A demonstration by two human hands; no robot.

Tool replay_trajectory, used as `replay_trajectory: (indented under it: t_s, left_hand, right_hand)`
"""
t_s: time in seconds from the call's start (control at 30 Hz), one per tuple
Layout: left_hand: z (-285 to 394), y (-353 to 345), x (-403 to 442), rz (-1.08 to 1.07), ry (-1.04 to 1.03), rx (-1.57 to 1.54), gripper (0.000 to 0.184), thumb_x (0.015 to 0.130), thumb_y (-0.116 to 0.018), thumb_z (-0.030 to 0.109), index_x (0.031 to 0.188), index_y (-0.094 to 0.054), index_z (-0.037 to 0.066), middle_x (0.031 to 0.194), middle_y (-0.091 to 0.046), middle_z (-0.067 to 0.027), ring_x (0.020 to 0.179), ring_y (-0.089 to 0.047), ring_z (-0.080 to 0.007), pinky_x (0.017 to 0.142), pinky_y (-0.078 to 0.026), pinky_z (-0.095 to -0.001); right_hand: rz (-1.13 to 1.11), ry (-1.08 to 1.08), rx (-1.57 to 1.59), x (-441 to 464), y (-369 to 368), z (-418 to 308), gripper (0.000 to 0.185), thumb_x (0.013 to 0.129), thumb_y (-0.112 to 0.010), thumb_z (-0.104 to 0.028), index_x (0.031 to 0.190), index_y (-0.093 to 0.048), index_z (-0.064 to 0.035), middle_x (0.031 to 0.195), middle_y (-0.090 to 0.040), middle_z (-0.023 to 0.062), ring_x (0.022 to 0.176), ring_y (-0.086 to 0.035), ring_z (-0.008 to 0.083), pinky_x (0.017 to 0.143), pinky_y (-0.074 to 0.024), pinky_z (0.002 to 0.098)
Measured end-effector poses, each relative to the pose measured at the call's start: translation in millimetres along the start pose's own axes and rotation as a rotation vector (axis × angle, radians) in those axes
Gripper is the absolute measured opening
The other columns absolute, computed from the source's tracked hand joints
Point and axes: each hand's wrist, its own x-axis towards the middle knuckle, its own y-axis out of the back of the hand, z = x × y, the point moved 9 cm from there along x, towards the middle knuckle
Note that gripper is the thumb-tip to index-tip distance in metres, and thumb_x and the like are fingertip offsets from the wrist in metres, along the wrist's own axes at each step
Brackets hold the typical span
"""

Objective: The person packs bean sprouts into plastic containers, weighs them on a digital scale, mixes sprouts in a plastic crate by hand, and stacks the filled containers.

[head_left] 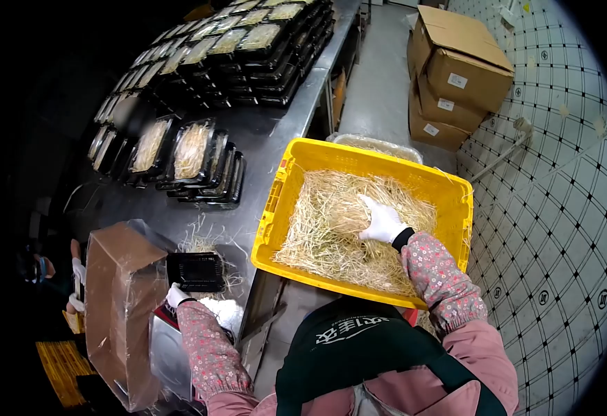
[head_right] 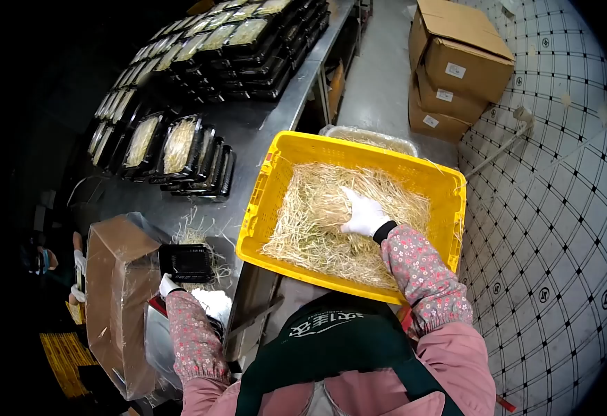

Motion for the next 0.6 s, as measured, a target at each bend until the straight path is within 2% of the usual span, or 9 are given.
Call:
replay_trajectory:
  t_s: [0.07, 0.1, 0.13, 0.17, 0.23, 0.33, 0.43, 0.53, 0.6]
  left_hand:
    - [2, -2, 5, 0.067, -0.248, -0.03, 0.021, 0.067, -0.057, 0.002, 0.082, -0.067, -0.009, 0.077, -0.067, -0.0165, 0.07, -0.063, -0.0257, 0.068, -0.05, -0.0415]
    - [21, 4, -31, 0.118, -0.237, -0.275, 0.024, 0.067, -0.054, 0.0, 0.083, -0.068, -0.009, 0.084, -0.07, -0.0172, 0.074, -0.063, -0.0248, 0.069, -0.05, -0.0389]
    - [63, 5, -66, 0.026, -0.396, -0.162, 0.028, 0.067, -0.051, -0.004, 0.09, -0.066, -0.01, 0.099, -0.073, -0.016, 0.077, -0.062, -0.0227, 0.069, -0.049, -0.0353]
    - [87, 13, -104, 0.042, -0.342, -0.555, 0.032, 0.069, -0.047, -0.006, 0.098, -0.062, -0.011, 0.113, -0.071, -0.0144, 0.082, -0.06, -0.0206, 0.073, -0.048, -0.0311]
    - [110, 38, -114, 0.122, -0.476, -0.378, 0.039, 0.071, -0.046, -0.012, 0.106, -0.061, -0.008, 0.121, -0.068, -0.0143, 0.098, -0.06, -0.019, 0.092, -0.046, -0.0295]
    - [160, 86, -155, 0.202, -0.726, -0.559, 0.045, 0.079, -0.053, -0.014, 0.123, -0.054, -0.005, 0.135, -0.057, -0.016, 0.114, -0.057, -0.0241, 0.105, -0.042, -0.0355]
    - [239, 143, -253, 0.328, -1.199, -0.093, 0.058, 0.086, -0.062, 0.001, 0.14, -0.043, -0.002, 0.147, -0.039, -0.0263, 0.136, -0.039, -0.0411, 0.116, -0.028, -0.0487]
    - [226, 141, -262, 0.207, -1.312, 0.34, 0.066, 0.089, -0.063, 0.018, 0.149, -0.039, 0.006, 0.157, -0.027, -0.0258, 0.143, -0.027, -0.0447, 0.111, -0.027, -0.0554]
    - [200, 145, -246, 0.027, -1.168, 0.487, 0.064, 0.093, -0.059, 0.022, 0.15, -0.038, 0.005, 0.159, -0.025, -0.0251, 0.144, -0.026, -0.0439, 0.11, -0.027, -0.0554]
  right_hand:
    - [-0.017, 0.065, -0.051, -3, 12, -50, 0.107, 0.063, -0.082, -0.036, 0.152, -0.032, -0.0061, 0.124, -0.062, 0.0248, 0.111, -0.062, 0.04, 0.096, -0.0497, 0.042]
    - [-0.014, 0.094, -0.062, 1, 9, -68, 0.107, 0.063, -0.082, -0.036, 0.152, -0.032, -0.0061, 0.124, -0.062, 0.0248, 0.111, -0.062, 0.04, 0.096, -0.0497, 0.042]
    - [0.01, 0.173, -0.1, 4, 5, -93, 0.107, 0.062, -0.084, -0.034, 0.151, -0.033, -0.0062, 0.12, -0.064, 0.0254, 0.107, -0.064, 0.0404, 0.094, -0.051, 0.0421]
    - [0.031, 0.255, -0.137, 7, -2, -120, 0.107, 0.06, -0.085, -0.033, 0.151, -0.035, -0.0062, 0.115, -0.066, 0.0261, 0.103, -0.066, 0.0409, 0.091, -0.0523, 0.0422]
    - [-0.04, 0.288, -0.178, 11, -22, -180, 0.105, 0.06, -0.085, -0.033, 0.149, -0.038, -0.0062, 0.116, -0.066, 0.026, 0.104, -0.066, 0.0397, 0.091, -0.0526, 0.0418]
    - [-0.026, 0.538, -0.18, 3, -63, -291, 0.074, 0.061, -0.082, -0.03, 0.123, -0.053, -0.001, 0.099, -0.068, 0.02, 0.096, -0.066, 0.0378, 0.083, -0.0547, 0.0423]
    - [-0.006, 0.688, -0.349, -13, -117, -398, 0.062, 0.06, -0.081, -0.028, 0.11, -0.056, -0.0012, 0.096, -0.068, 0.0192, 0.095, -0.067, 0.036, 0.08, -0.0551, 0.0434]
    - [0.004, 0.847, -0.492, -27, -185, -487, 0.05, 0.063, -0.077, -0.025, 0.104, -0.06, -0.0018, 0.09, -0.069, 0.0193, 0.088, -0.068, 0.037, 0.075, -0.0558, 0.0453]
    - [0.021, 1.003, -0.446, -50, -217, -541, 0.041, 0.065, -0.075, -0.025, 0.098, -0.063, -0.0029, 0.078, -0.069, 0.0184, 0.077, -0.069, 0.0386, 0.067, -0.056, 0.045]
